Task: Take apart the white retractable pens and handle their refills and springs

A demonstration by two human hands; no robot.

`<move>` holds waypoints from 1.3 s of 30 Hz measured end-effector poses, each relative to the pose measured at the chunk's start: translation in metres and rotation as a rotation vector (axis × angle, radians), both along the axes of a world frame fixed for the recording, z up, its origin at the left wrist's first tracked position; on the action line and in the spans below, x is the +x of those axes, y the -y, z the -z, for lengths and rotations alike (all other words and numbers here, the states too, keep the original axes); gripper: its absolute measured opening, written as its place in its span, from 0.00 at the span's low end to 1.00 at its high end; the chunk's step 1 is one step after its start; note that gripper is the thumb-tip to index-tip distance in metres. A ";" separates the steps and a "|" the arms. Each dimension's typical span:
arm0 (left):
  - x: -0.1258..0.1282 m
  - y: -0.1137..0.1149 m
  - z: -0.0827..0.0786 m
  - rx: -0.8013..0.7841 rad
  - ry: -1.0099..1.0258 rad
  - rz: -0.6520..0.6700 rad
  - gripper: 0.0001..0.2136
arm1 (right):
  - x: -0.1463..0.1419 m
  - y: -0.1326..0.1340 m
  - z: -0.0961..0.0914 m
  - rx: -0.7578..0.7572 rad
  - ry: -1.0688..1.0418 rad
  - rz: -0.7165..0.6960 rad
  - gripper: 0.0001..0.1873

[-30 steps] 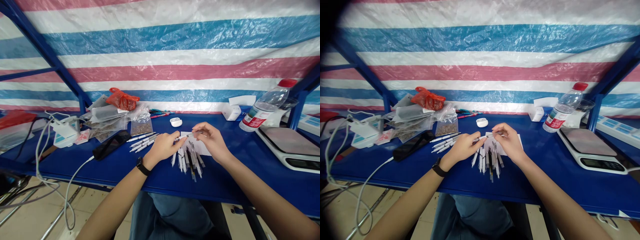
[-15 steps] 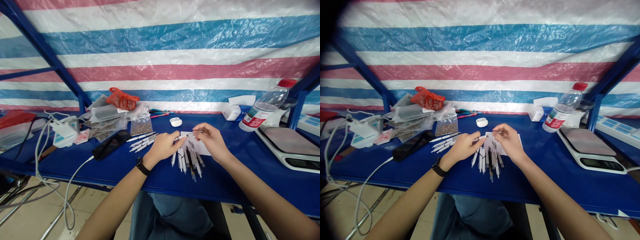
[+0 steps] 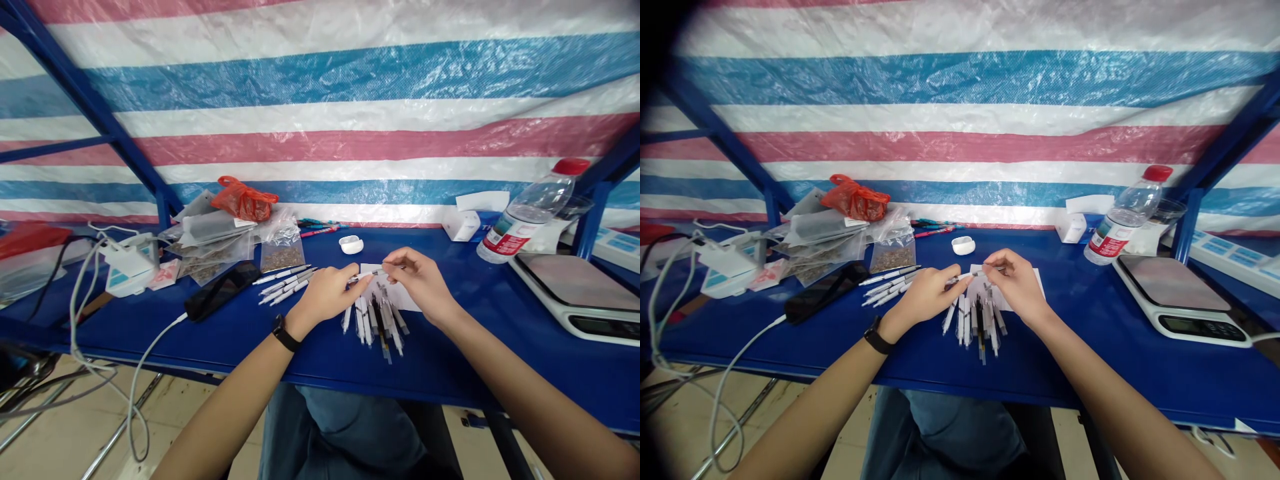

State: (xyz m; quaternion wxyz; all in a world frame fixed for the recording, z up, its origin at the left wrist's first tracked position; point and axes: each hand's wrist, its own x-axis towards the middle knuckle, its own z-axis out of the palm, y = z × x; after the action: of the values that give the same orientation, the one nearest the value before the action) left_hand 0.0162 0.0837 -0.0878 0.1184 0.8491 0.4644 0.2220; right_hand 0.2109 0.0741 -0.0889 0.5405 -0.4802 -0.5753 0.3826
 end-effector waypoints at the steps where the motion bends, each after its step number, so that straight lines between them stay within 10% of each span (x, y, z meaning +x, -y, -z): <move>1: 0.000 0.000 0.000 -0.003 0.003 0.001 0.20 | 0.000 0.000 0.000 -0.001 -0.009 0.003 0.14; 14: -0.001 0.000 0.000 -0.017 0.030 -0.007 0.18 | 0.004 -0.005 -0.004 -0.024 -0.334 0.239 0.14; 39: -0.001 0.000 -0.002 -0.010 -0.031 -0.015 0.17 | 0.008 -0.010 -0.008 0.042 -0.325 0.408 0.23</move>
State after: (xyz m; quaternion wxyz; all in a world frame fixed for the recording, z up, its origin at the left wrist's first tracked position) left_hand 0.0149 0.0840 -0.0861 0.1138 0.8484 0.4738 0.2071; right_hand 0.2193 0.0837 -0.0808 0.7015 -0.5072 -0.3802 0.3257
